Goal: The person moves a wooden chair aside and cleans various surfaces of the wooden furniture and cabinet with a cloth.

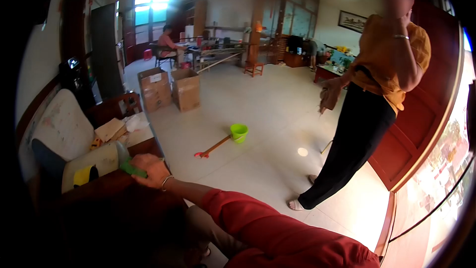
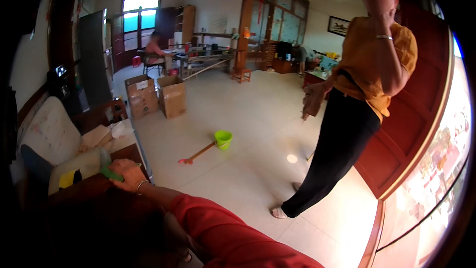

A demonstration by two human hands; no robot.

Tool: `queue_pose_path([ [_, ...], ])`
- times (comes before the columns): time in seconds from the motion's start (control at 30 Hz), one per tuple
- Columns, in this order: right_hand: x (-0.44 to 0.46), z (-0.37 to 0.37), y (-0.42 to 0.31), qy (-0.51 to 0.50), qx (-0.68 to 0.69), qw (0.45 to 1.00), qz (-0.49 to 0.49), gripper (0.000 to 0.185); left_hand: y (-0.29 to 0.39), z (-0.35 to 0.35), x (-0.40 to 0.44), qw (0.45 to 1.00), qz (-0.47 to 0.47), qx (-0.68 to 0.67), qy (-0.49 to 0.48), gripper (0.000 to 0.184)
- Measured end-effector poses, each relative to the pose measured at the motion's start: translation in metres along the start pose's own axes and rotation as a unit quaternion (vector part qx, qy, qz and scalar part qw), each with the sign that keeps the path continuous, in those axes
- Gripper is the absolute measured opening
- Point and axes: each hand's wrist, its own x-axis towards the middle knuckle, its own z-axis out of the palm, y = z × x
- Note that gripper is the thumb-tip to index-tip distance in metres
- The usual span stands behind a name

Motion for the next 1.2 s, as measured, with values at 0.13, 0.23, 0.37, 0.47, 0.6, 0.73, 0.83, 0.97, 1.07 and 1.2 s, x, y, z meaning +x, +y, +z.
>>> queue_pose_path([
  [0.13, -0.001, 0.009, 0.009, 0.030, -0.017, 0.999, -0.029, 0.042, 0.015, 0.019, -0.012, 0.994, -0.075, 0.072, 0.039, 0.025],
  [0.23, 0.001, 0.014, 0.012, 0.027, -0.034, 0.998, -0.034, 0.041, 0.067, 0.041, -0.037, 0.984, -0.152, 0.044, 0.088, 0.029],
  [0.37, 0.003, 0.012, 0.008, 0.011, -0.037, 0.999, -0.026, 0.041, 0.105, 0.045, -0.065, 0.979, -0.145, -0.099, 0.105, 0.036],
  [0.47, 0.003, 0.013, 0.009, 0.015, -0.045, 0.998, -0.027, 0.041, 0.098, 0.045, -0.062, 0.982, -0.136, -0.093, 0.097, 0.041],
  [0.6, 0.002, 0.014, 0.012, 0.027, -0.040, 0.998, -0.039, 0.041, 0.107, 0.048, -0.068, 0.980, -0.165, -0.042, 0.105, 0.037],
  [0.73, 0.002, 0.013, 0.013, 0.037, -0.035, 0.997, -0.054, 0.042, 0.122, 0.052, -0.073, 0.979, -0.171, -0.028, 0.111, 0.037],
  [0.83, 0.001, 0.012, 0.013, 0.032, -0.030, 0.998, -0.049, 0.042, 0.121, 0.051, -0.071, 0.978, -0.164, -0.020, 0.128, 0.032],
  [0.97, 0.000, 0.010, 0.016, 0.051, -0.009, 0.995, -0.081, 0.046, 0.121, 0.047, -0.069, 0.980, -0.177, 0.031, 0.081, 0.028],
  [1.07, -0.004, 0.005, 0.019, 0.026, -0.009, 0.997, -0.075, 0.049, 0.104, 0.042, -0.068, 0.982, -0.154, -0.001, 0.110, 0.024],
  [1.2, -0.010, 0.004, 0.023, 0.004, 0.001, 0.997, -0.072, 0.054, 0.103, 0.041, -0.069, 0.978, -0.163, 0.018, 0.128, 0.025],
])
